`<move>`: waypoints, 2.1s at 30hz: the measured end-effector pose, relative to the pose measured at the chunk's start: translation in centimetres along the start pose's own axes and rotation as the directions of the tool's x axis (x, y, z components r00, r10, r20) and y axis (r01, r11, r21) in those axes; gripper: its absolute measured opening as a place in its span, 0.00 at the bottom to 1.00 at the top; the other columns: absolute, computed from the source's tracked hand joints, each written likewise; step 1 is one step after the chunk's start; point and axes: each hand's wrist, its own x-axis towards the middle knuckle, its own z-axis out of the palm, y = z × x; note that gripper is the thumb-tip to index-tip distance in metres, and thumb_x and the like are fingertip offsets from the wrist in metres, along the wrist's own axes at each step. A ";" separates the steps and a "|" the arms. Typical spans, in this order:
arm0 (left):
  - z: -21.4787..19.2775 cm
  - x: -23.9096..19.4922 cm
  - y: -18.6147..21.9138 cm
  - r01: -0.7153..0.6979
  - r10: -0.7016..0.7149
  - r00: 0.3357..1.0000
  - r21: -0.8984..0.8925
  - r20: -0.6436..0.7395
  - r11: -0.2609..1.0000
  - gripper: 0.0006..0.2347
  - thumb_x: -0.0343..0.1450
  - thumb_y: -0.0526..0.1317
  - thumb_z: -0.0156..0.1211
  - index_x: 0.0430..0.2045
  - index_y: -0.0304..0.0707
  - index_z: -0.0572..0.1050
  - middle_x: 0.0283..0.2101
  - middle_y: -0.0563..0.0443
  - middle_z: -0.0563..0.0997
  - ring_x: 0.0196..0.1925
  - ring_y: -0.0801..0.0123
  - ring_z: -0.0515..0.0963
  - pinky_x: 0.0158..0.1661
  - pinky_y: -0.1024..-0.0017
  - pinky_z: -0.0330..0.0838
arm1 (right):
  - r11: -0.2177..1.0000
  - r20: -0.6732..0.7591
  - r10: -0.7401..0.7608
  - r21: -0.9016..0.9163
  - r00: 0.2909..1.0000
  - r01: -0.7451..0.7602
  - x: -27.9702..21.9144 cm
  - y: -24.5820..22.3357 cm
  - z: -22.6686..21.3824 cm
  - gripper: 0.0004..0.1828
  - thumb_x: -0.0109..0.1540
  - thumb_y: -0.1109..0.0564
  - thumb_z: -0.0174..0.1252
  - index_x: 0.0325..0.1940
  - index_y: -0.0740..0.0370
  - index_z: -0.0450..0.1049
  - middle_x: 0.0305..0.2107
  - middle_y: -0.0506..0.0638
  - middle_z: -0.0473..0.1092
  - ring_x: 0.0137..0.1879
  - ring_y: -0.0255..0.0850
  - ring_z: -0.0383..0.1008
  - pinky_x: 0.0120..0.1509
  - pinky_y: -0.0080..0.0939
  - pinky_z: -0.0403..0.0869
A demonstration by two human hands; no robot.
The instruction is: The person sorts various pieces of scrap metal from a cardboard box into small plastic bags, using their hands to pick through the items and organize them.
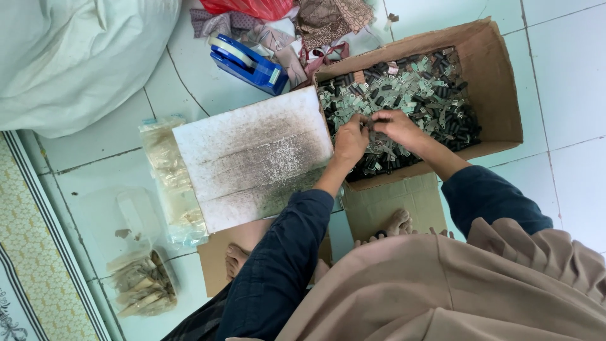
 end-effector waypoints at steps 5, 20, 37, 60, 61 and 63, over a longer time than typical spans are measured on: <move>-0.9 -0.4 1.3 -0.023 0.025 0.999 0.055 -0.028 0.998 0.08 0.74 0.36 0.55 0.46 0.41 0.75 0.38 0.36 0.85 0.41 0.45 0.87 0.34 0.52 0.84 | 0.995 -0.048 -0.034 -0.092 0.998 0.030 -0.5 -2.7 -1.1 0.14 0.64 0.54 0.63 0.54 0.55 0.81 0.47 0.59 0.76 0.56 0.56 0.74 0.60 0.59 0.70; -30.2 -6.9 -3.8 0.181 -0.130 0.977 0.334 -0.168 0.925 0.09 0.70 0.39 0.60 0.42 0.44 0.79 0.37 0.44 0.85 0.36 0.55 0.87 0.36 0.60 0.83 | 0.900 0.250 -0.339 -0.195 0.907 0.391 1.7 -22.5 13.7 0.14 0.61 0.55 0.66 0.51 0.55 0.81 0.38 0.55 0.80 0.39 0.45 0.82 0.47 0.46 0.79; -30.5 -9.0 -5.9 0.257 -0.175 0.955 0.366 -0.241 0.894 0.09 0.72 0.35 0.59 0.45 0.34 0.77 0.41 0.35 0.84 0.46 0.43 0.85 0.44 0.49 0.82 | 0.868 0.059 -0.343 -0.361 0.937 0.341 5.1 -21.4 23.9 0.15 0.60 0.54 0.67 0.51 0.46 0.79 0.31 0.49 0.79 0.41 0.49 0.82 0.44 0.50 0.80; 0.9 2.8 0.5 -0.330 0.326 0.939 0.552 0.110 0.765 0.05 0.71 0.33 0.59 0.37 0.34 0.78 0.38 0.37 0.81 0.42 0.49 0.84 0.36 0.58 0.83 | 0.867 -0.170 -0.191 -0.491 0.967 0.085 -0.3 0.3 -2.8 0.14 0.68 0.53 0.62 0.56 0.59 0.79 0.43 0.61 0.77 0.46 0.58 0.80 0.47 0.60 0.78; 2.0 3.2 -0.3 -0.337 0.329 0.937 0.550 0.118 0.764 0.05 0.71 0.33 0.59 0.37 0.34 0.78 0.38 0.37 0.81 0.42 0.49 0.84 0.36 0.58 0.83 | 0.869 -0.177 -0.186 -0.489 0.966 0.077 -0.3 0.3 -2.6 0.14 0.68 0.53 0.62 0.56 0.59 0.79 0.43 0.61 0.77 0.46 0.58 0.80 0.47 0.60 0.78; 4.0 4.4 -2.2 -0.281 0.286 0.951 0.722 0.120 0.632 0.07 0.69 0.34 0.62 0.37 0.29 0.79 0.40 0.34 0.79 0.47 0.48 0.81 0.36 0.58 0.82 | 0.787 -0.161 -0.215 -0.612 0.963 0.073 0.2 0.1 -2.2 0.17 0.70 0.48 0.61 0.60 0.56 0.76 0.45 0.58 0.74 0.52 0.58 0.78 0.51 0.59 0.78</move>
